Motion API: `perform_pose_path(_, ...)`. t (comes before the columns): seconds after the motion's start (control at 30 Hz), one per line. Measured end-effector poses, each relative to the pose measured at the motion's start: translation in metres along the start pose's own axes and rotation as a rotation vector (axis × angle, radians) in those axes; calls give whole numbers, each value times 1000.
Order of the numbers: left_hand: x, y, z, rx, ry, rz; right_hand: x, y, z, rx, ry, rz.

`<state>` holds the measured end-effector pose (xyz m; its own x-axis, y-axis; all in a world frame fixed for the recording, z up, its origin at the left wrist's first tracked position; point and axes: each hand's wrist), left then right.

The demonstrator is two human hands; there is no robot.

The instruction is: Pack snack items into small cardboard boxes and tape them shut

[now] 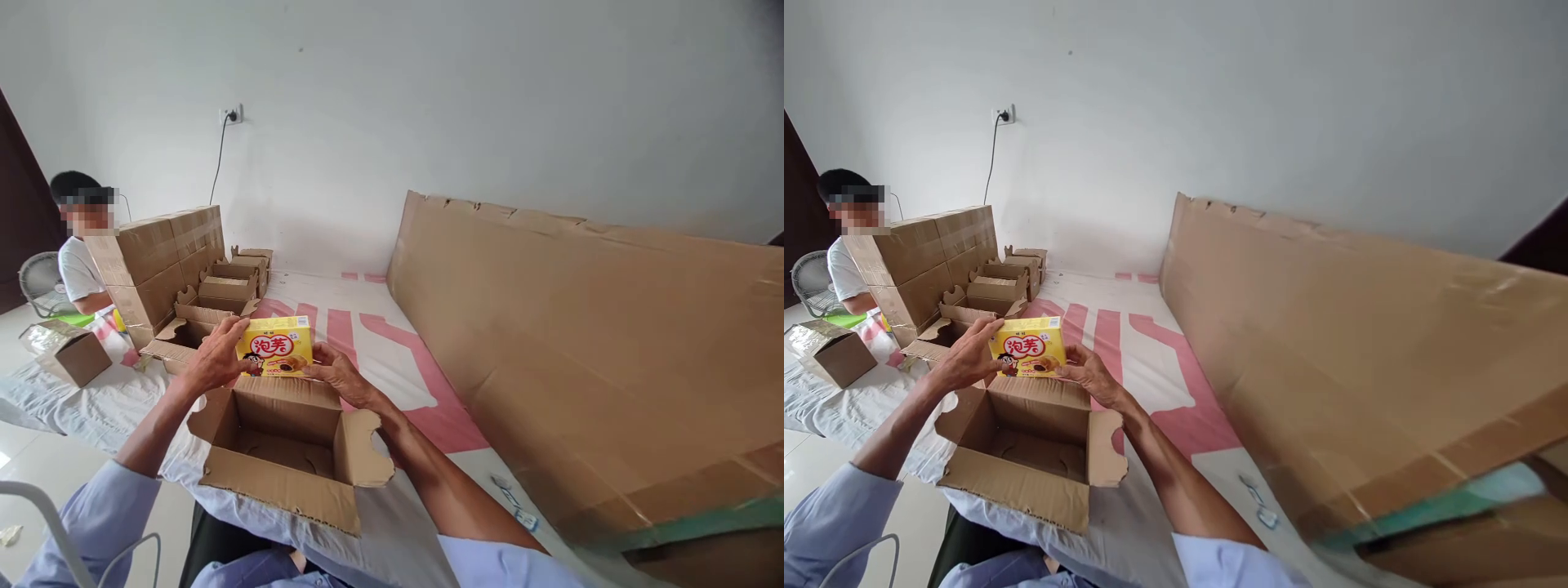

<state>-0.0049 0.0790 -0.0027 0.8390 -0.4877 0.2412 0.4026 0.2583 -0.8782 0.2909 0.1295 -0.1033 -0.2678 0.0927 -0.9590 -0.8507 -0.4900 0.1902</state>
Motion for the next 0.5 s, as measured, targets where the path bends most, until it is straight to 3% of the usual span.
perform_pose_path(0.27,-12,-3,16,-91,-24,5,-6,10,8,-100,-53,-136)
perform_pose_path(0.37,-29,-26,1,-37,-81,14,-3,9,3,-82,-69,-153)
perform_pose_path(0.43,-49,-49,-19,52,-163,32,3,-1,-1,22,-63,-159)
perform_pose_path(0.5,-73,-70,-45,50,-241,34,11,-16,-6,165,-39,-169)
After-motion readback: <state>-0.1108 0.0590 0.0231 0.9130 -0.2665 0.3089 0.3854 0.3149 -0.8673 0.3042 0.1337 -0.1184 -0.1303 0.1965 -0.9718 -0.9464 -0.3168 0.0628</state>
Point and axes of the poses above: each hand's wrist, its own z-axis towards the middle knuckle, its own y-axis out of the palm, x = y × z, and after that the axes turned 3 degrees about -x, right-handed
